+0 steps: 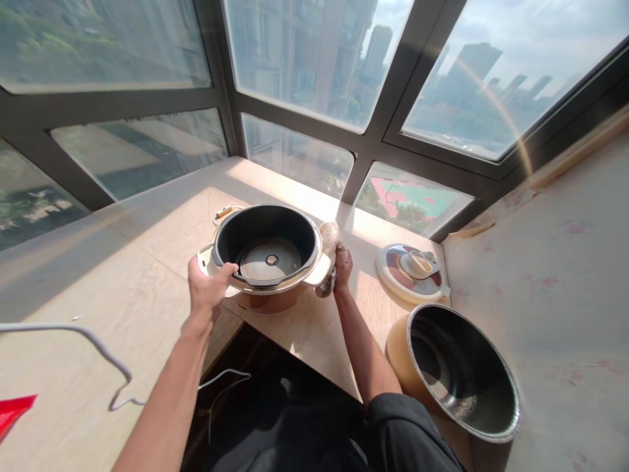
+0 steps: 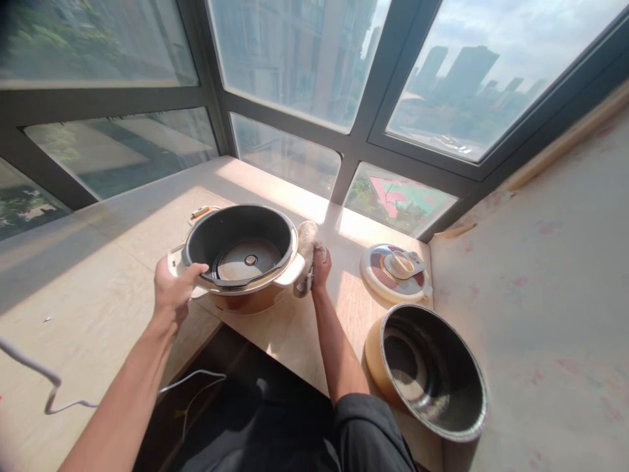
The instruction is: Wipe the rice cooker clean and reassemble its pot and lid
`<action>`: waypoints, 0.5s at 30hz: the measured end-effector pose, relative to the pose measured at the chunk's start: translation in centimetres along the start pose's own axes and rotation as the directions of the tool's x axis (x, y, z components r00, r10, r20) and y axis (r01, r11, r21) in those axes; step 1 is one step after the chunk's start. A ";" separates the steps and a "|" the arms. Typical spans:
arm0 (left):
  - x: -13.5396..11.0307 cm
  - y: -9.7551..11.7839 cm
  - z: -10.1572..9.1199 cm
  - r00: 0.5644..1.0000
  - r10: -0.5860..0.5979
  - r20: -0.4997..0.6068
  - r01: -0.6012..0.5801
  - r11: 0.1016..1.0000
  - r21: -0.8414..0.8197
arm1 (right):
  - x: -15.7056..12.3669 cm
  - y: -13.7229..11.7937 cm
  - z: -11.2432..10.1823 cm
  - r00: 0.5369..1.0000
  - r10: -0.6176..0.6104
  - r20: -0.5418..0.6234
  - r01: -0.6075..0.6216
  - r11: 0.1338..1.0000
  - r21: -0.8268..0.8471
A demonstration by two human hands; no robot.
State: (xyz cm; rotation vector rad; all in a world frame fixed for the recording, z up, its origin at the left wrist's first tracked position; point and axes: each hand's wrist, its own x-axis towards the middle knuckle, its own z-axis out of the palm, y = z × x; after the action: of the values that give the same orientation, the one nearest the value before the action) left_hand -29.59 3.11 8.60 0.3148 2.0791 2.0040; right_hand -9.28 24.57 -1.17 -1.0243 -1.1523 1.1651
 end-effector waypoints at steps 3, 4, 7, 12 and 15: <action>2.7 0.5 -0.9 0.995 -0.024 0.100 0.028 0.999 -0.038 | -0.1 0.4 0.9 0.998 0.041 0.041 -0.039 0.999 -0.029; 3.5 0.7 -1.3 0.990 -0.038 0.134 0.044 0.998 -0.041 | -0.7 0.7 1.1 0.997 0.057 0.050 -0.055 0.998 -0.042; 5.7 1.4 -2.5 0.969 -0.075 0.234 0.085 0.996 -0.031 | -3.9 1.2 1.1 0.993 0.102 0.065 -0.097 0.993 -0.072; 8.4 2.4 -3.8 0.931 -0.131 0.342 0.137 0.991 0.005 | -11.3 1.1 0.1 0.984 0.143 0.108 -0.133 0.986 -0.099; 9.7 2.6 -4.2 0.914 -0.157 0.375 0.160 0.987 0.025 | -15.2 0.8 -0.2 0.968 0.186 0.166 -0.172 0.981 -0.095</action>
State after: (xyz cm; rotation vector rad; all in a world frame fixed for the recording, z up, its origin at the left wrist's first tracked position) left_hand -40.13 2.25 11.14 0.4718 1.7964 1.6986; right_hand -9.55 9.62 -3.92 -1.1228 -1.2728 1.3832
